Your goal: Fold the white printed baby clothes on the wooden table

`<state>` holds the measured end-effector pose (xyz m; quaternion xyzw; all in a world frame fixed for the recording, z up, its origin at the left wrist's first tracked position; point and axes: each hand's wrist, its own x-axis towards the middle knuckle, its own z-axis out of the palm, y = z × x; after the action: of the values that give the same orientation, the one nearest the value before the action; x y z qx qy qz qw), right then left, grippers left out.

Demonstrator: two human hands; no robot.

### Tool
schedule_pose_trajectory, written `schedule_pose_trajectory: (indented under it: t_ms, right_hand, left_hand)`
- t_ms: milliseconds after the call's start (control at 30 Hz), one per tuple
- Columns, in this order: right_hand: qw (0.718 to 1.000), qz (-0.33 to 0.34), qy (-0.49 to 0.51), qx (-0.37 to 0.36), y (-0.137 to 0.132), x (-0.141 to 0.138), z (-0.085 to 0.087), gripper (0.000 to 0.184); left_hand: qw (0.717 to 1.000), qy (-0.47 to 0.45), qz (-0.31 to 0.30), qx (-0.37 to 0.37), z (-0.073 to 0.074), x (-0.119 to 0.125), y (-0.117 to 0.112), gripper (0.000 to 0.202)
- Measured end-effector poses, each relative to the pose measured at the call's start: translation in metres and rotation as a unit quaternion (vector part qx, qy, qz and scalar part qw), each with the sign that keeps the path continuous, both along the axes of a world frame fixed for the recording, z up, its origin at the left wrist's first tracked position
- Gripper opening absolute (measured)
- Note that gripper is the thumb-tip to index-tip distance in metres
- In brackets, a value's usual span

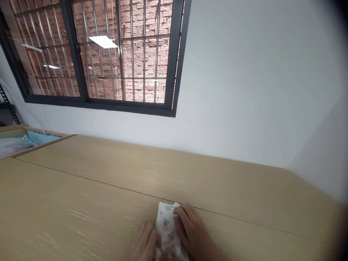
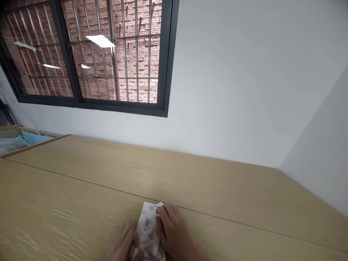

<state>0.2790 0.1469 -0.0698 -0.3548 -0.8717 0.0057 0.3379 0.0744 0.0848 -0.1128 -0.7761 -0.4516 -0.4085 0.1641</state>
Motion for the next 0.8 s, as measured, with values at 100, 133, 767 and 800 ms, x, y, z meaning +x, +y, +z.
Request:
schedule_pose_trajectory:
  t_ms: [100,133,767,800]
  right_hand:
    - [0.999,-0.024,-0.002,0.029,0.002,0.002,-0.003,0.03]
    - [0.999,-0.032,-0.003,0.034,0.003,0.002,-0.004,0.035]
    - [1.0,0.007,0.025,-0.017,0.001,0.0,-0.002,0.011]
    - [1.0,0.004,0.024,-0.013,0.001,0.0,-0.003,0.01]
  left_hand:
    - [0.996,-0.013,0.046,-0.074,0.017,-0.016,0.008,0.019]
    - [0.993,-0.014,0.054,-0.103,0.02,-0.02,0.01,0.019]
    - [0.984,0.003,-0.025,-0.174,-0.014,-0.018,0.02,0.02]
    - [0.983,-0.002,-0.027,-0.182,-0.016,-0.018,0.021,0.019]
